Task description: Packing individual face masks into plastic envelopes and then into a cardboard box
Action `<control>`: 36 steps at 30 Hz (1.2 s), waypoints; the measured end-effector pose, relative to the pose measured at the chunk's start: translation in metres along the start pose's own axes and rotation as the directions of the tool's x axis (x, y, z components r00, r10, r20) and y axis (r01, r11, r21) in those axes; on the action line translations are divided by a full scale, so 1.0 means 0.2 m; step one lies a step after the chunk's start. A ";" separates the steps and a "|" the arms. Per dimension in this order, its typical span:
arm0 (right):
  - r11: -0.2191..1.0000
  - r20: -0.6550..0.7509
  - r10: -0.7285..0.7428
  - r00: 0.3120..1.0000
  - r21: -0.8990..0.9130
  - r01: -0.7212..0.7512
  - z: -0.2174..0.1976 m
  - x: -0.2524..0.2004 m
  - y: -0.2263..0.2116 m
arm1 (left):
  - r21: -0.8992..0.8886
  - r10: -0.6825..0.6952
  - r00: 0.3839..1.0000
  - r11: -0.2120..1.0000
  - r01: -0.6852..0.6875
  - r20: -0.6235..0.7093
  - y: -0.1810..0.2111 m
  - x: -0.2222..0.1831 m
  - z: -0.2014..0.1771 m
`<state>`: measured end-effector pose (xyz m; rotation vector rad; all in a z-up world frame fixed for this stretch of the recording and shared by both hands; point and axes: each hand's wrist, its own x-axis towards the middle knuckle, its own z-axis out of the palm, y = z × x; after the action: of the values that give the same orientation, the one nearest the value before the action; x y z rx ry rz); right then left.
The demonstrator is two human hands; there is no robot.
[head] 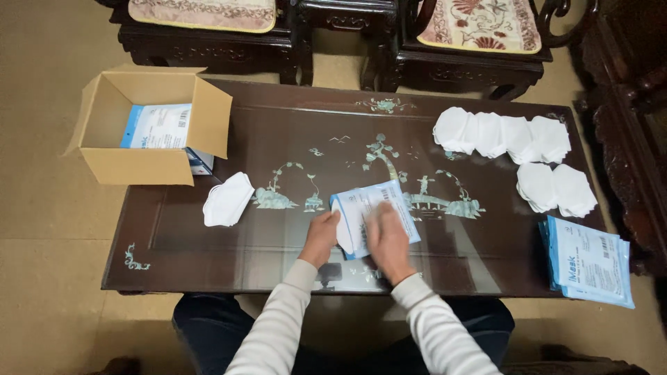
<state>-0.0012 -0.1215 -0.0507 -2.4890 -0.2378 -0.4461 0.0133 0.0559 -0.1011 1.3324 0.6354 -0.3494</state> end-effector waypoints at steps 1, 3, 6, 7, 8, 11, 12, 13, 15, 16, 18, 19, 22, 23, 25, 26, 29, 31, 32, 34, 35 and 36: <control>1.000 0.002 0.004 1.000 0.000 -0.004 -0.06 0.03 -0.01 | 0.002 -0.004 1.000 1.000 0.004 0.001 0.20 -0.20 0.01; 0.996 0.124 -0.063 0.990 -0.052 0.070 -0.18 0.11 -0.03 | -0.164 -0.040 0.990 0.985 0.062 0.135 0.63 -0.64 0.04; 0.994 0.251 -0.022 0.968 -0.096 0.047 -0.24 0.12 -0.11 | -0.134 -0.001 0.966 0.990 0.037 0.257 0.80 -0.83 0.07; 0.994 0.251 -0.014 0.968 -0.098 0.040 -0.22 0.10 -0.08 | -0.130 -0.007 0.965 0.991 0.043 0.261 0.74 -0.79 0.11; 0.991 0.252 -0.020 0.968 -0.123 0.052 -0.20 0.09 -0.05 | -0.133 -0.014 0.976 0.990 0.044 0.219 0.68 -0.75 0.16; 0.984 0.231 -0.046 0.972 -0.156 0.084 -0.15 0.08 0.01 | -0.122 0.013 0.988 0.992 0.006 0.152 0.58 -0.64 0.24; 0.981 0.219 -0.066 0.974 -0.165 0.104 -0.14 0.08 0.02 | -0.111 0.039 0.991 0.993 -0.025 0.125 0.54 -0.61 0.25; 0.981 0.218 -0.064 0.974 -0.165 0.102 -0.14 0.07 0.01 | -0.110 0.039 0.991 0.994 -0.025 0.125 0.52 -0.58 0.26; 0.972 0.216 -0.088 0.972 -0.197 0.131 -0.14 0.07 0.00 | -0.065 0.074 0.991 0.996 -0.067 0.107 0.47 -0.54 0.26; 0.972 0.216 -0.088 0.972 -0.196 0.132 -0.15 0.08 0.00 | -0.065 0.074 0.992 0.996 -0.067 0.107 0.42 -0.48 0.27; 0.974 0.253 -0.061 0.966 -0.196 0.113 -0.15 0.08 -0.01 | 0.014 0.098 0.995 0.995 -0.098 0.025 0.31 -0.39 0.27; 0.974 0.250 -0.060 0.966 -0.196 0.111 -0.14 0.08 0.00 | 0.016 0.100 0.995 0.995 -0.100 0.027 0.28 -0.38 0.27; 0.969 0.229 -0.105 0.968 -0.194 0.151 -0.13 0.07 0.02 | 0.169 0.152 0.976 0.978 -0.125 -0.157 0.24 -0.37 0.28; 0.969 0.223 -0.107 0.969 -0.196 0.153 -0.13 0.07 0.02 | 0.193 0.149 0.972 0.975 -0.113 -0.183 0.24 -0.37 0.27; 0.968 0.217 -0.107 0.970 -0.198 0.152 -0.13 0.07 0.02 | 0.218 0.145 0.967 0.971 -0.099 -0.208 0.28 -0.41 0.28; 0.967 0.215 -0.110 0.970 -0.204 0.155 -0.13 0.07 0.02 | 0.158 0.139 0.973 0.981 -0.110 -0.187 0.31 -0.44 0.30; 0.965 0.208 -0.117 0.971 -0.209 0.161 -0.12 0.07 0.02 | 0.080 0.139 0.979 0.989 -0.128 -0.150 0.32 -0.43 0.32; 0.964 0.205 -0.121 0.971 -0.208 0.163 -0.12 0.07 0.03 | 0.063 0.142 0.981 0.989 -0.135 -0.135 0.31 -0.41 0.31; 0.967 0.217 -0.109 0.970 -0.204 0.154 -0.12 0.07 0.03 | 0.086 0.159 0.979 0.985 -0.149 -0.125 0.31 -0.41 0.30; 0.969 0.231 -0.099 0.968 -0.200 0.147 -0.12 0.07 0.02 | 0.107 0.175 0.978 0.981 -0.162 -0.117 0.22 -0.34 0.28; 0.964 0.237 -0.096 0.967 -0.219 0.149 -0.13 0.07 0.01 | 0.137 0.183 0.975 0.977 -0.165 -0.128 0.14 -0.27 0.27; 0.959 0.244 -0.092 0.966 -0.238 0.151 -0.13 0.07 -0.01 | 0.166 0.191 0.972 0.972 -0.167 -0.139 0.06 -0.20 0.26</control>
<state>0.0045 -0.1350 -0.0243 -2.7917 -0.4555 -0.2478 0.0006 0.0043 -0.0611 1.5637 0.6197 -0.1506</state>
